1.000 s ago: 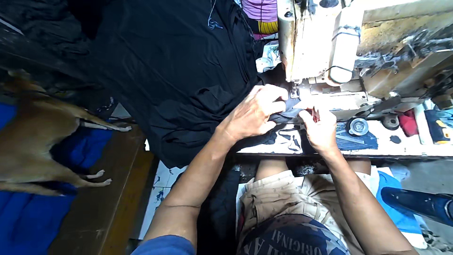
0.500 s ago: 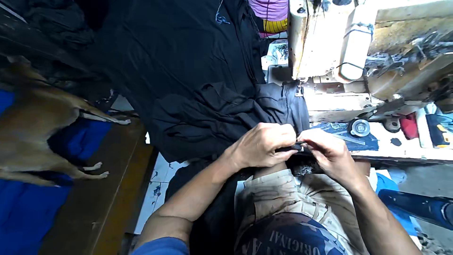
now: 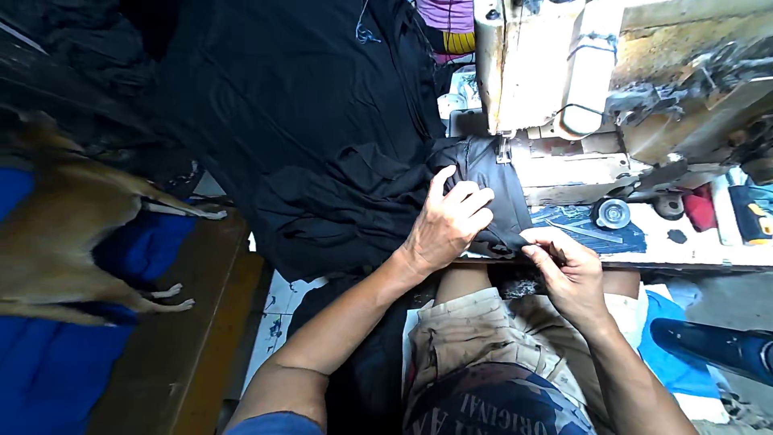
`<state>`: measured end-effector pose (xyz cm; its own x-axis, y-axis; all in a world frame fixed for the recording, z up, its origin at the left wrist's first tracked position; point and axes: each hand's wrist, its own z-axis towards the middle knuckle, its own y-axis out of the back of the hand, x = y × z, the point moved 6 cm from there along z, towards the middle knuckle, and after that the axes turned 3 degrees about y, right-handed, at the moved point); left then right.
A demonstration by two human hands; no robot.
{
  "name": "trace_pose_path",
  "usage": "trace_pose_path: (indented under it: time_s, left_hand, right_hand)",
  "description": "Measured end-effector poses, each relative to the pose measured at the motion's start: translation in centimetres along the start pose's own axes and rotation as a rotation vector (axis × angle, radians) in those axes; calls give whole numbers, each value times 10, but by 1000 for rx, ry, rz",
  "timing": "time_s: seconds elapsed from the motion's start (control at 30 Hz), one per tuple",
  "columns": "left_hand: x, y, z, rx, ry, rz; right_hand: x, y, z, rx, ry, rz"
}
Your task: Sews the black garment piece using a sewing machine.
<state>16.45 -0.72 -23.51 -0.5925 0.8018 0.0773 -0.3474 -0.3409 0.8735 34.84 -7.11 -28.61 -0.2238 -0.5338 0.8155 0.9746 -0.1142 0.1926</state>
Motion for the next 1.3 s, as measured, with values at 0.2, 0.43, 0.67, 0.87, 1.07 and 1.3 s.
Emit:
trace_pose_path:
  time_s: [0.2, 0.43, 0.67, 0.87, 1.07, 1.3]
  left_hand:
    - [23, -2, 20, 2, 21, 18]
    - [61, -7, 40, -58, -32, -40]
    - [82, 25, 44, 345, 82, 45]
    - [60, 72, 37, 243, -88, -124]
    - [8, 20, 12, 55, -171, -323]
    - [27, -6, 9, 141, -21, 48]
  right_hand:
    - [-13, -6, 18, -61, -79, -16]
    - [-22, -16, 52, -86, -52, -47]
    - [-26, -20, 70, -77, 46, -73]
    - [-15, -17, 71, 147, 101, -176]
    - [-1, -15, 40, 270, 130, -123]
    - [0, -8, 11, 80, 62, -101]
